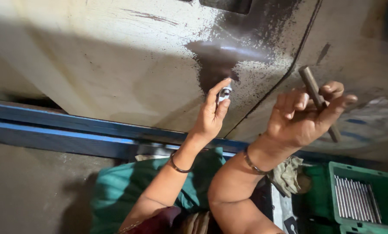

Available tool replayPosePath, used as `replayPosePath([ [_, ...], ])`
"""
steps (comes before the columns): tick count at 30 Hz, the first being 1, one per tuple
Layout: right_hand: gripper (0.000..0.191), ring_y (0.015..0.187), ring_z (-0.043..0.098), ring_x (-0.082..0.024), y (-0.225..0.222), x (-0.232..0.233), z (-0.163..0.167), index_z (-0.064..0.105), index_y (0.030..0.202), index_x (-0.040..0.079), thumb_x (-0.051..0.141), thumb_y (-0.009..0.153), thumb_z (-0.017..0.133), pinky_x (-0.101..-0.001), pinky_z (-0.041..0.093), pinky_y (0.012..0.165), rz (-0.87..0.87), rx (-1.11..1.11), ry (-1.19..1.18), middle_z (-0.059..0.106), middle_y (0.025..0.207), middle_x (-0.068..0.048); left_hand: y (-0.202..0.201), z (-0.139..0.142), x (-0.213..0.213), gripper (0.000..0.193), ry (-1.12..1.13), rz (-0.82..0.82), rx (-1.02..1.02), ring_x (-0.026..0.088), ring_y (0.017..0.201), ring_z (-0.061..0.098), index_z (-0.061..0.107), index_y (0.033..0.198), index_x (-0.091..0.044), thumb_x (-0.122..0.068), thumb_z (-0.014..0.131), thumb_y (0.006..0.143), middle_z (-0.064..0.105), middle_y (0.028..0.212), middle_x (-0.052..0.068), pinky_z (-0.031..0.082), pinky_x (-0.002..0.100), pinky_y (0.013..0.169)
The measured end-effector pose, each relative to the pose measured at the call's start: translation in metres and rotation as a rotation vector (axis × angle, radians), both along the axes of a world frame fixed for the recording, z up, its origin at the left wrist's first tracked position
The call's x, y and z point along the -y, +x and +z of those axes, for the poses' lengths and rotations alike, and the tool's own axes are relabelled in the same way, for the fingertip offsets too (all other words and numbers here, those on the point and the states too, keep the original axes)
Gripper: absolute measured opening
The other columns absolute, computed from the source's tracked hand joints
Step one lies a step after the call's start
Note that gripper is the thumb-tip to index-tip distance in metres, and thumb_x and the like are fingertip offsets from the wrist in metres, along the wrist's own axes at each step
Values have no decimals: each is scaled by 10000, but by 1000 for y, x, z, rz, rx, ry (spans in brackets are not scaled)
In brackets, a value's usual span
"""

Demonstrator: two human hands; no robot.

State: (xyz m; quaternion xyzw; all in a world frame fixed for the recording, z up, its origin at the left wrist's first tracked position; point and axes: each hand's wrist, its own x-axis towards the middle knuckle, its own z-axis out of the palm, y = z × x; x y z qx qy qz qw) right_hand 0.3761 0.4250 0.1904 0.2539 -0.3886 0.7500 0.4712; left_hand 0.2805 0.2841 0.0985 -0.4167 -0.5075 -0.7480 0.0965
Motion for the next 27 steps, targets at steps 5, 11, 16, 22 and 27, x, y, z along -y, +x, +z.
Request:
replayPosePath([
  [5, 430, 341, 351, -32, 12, -11, 10, 675, 1030, 112, 482, 1114, 471, -221, 271, 359, 137, -5, -10, 604, 623, -42, -2, -2, 0, 482, -22, -35, 30, 90, 1007, 555, 414, 1561, -50, -273, 513, 1146, 608, 1407, 60, 493, 242, 944],
  [11, 452, 436, 394, -84, 2, -7, 7, 684, 1008, 68, 430, 1190, 483, -231, 292, 377, 99, 98, 64, 630, 640, -40, 0, -1, 5, 485, -29, -49, 58, 83, 966, 549, 414, 1556, -51, -267, 520, 1134, 616, 1398, 65, 492, 240, 910],
  [16, 453, 464, 475, -128, 3, -1, 1, 666, 1017, 51, 439, 1183, 503, -221, 319, 431, -143, 155, 3, 618, 698, -102, 0, 3, 5, 464, -17, -17, 15, 101, 1033, 568, 419, 1554, -56, -254, 522, 1147, 620, 1396, 68, 493, 249, 954],
  [22, 377, 370, 466, -96, 8, -24, 4, 702, 1048, 123, 440, 1087, 503, -223, 334, 342, 153, -25, -34, 663, 659, -87, -1, 0, 4, 455, 0, -15, -15, 111, 1073, 574, 411, 1564, -66, -244, 514, 1158, 606, 1403, 68, 485, 254, 979],
  [27, 419, 454, 503, -136, 8, -45, -15, 698, 1039, 76, 419, 1180, 502, -257, 348, 405, -131, -14, -173, 676, 774, -123, -1, -2, 3, 470, -1, -67, 48, 70, 925, 533, 410, 1555, -63, -245, 523, 1137, 621, 1372, 44, 492, 231, 892],
])
